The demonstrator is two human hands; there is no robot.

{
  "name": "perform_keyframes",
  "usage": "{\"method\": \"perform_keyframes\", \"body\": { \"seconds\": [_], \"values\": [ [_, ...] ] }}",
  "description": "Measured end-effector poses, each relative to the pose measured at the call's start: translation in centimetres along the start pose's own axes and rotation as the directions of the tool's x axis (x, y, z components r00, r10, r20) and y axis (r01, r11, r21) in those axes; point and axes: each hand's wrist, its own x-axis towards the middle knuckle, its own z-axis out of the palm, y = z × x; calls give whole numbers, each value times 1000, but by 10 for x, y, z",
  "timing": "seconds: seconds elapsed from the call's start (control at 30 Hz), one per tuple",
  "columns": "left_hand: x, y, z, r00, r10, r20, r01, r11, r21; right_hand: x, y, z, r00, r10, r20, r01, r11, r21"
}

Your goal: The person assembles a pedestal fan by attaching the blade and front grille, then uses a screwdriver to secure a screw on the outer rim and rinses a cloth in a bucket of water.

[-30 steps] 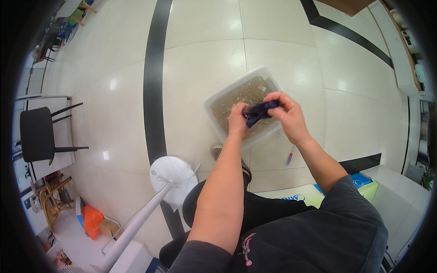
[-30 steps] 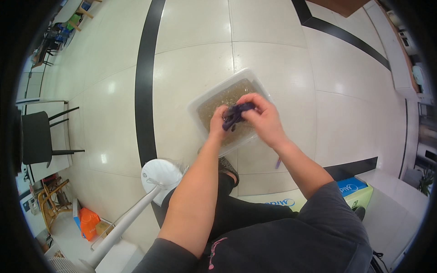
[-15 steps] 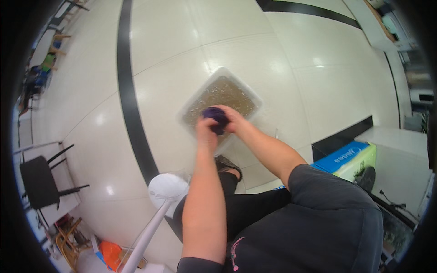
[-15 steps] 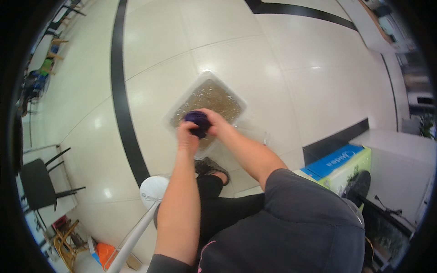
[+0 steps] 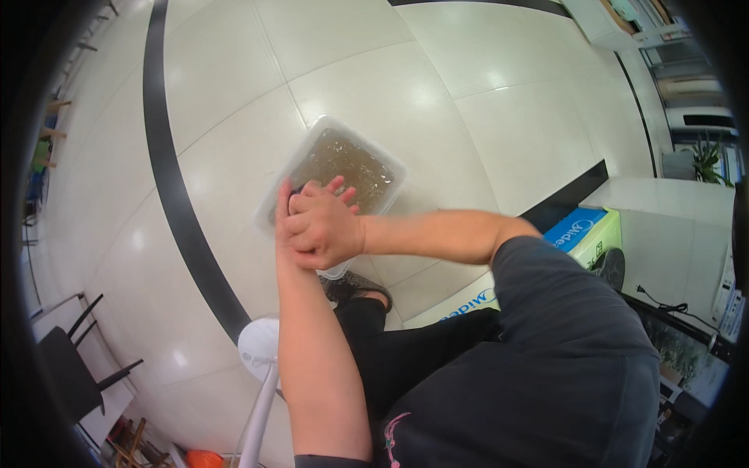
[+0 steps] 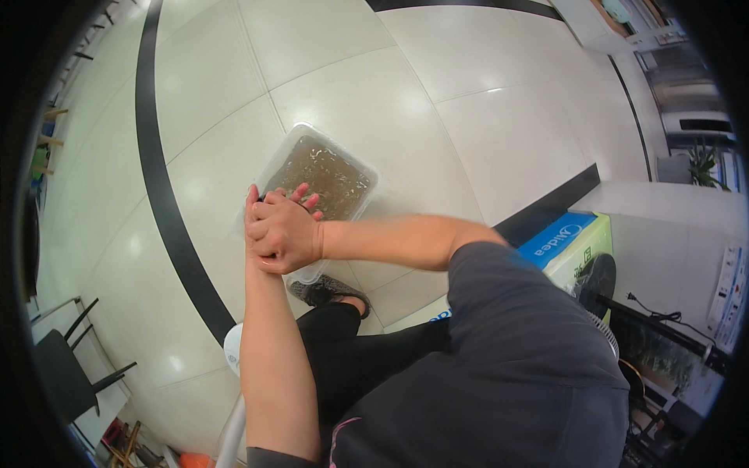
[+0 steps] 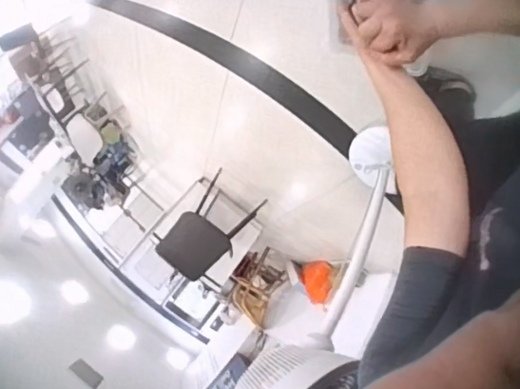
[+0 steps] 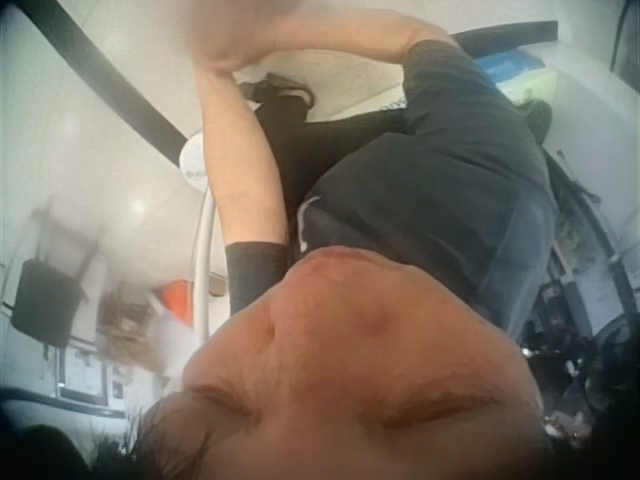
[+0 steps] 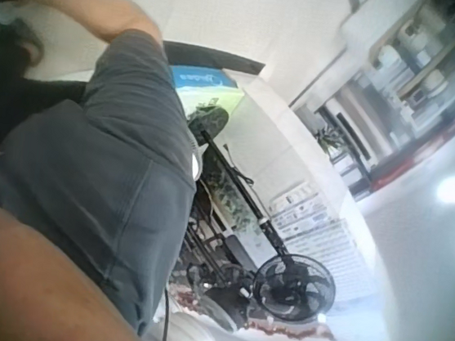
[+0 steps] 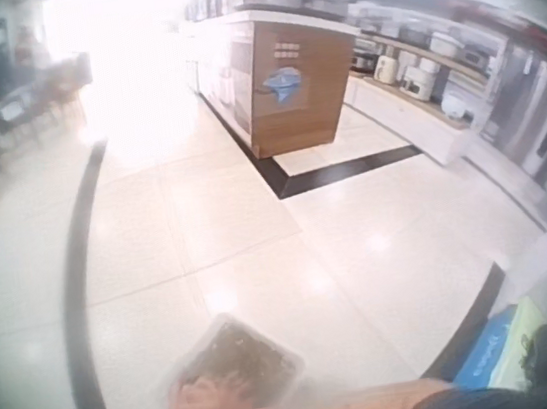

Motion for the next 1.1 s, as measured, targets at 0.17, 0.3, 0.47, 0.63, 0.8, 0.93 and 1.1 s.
{"method": "perform_keyframes", "body": {
  "seconds": [0.17,0.3,0.47,0.63,0.8,0.93,1.1],
  "values": [
    [13,21,29,659,92,-747,102,972,210,-2,35,-12,830,-438,346,453,891,42],
    [18,30,19,545,166,-822,299,877,376,-5,58,-10,600,-578,553,620,773,134],
    [9,23,-11,362,460,-811,224,802,554,-13,55,-12,808,-323,494,284,946,153],
    [24,2,-15,289,762,-579,334,486,807,-41,47,-20,715,698,-39,-681,708,186],
    [60,-38,30,602,799,-6,337,-247,909,-44,58,-37,-18,686,727,-472,-647,599],
    [59,-61,75,708,702,82,281,-386,878,-35,48,-34,235,669,705,-303,-639,707],
    [59,-64,126,355,922,153,247,-250,936,-4,32,-35,231,826,514,-64,-514,855]
  ]
}}
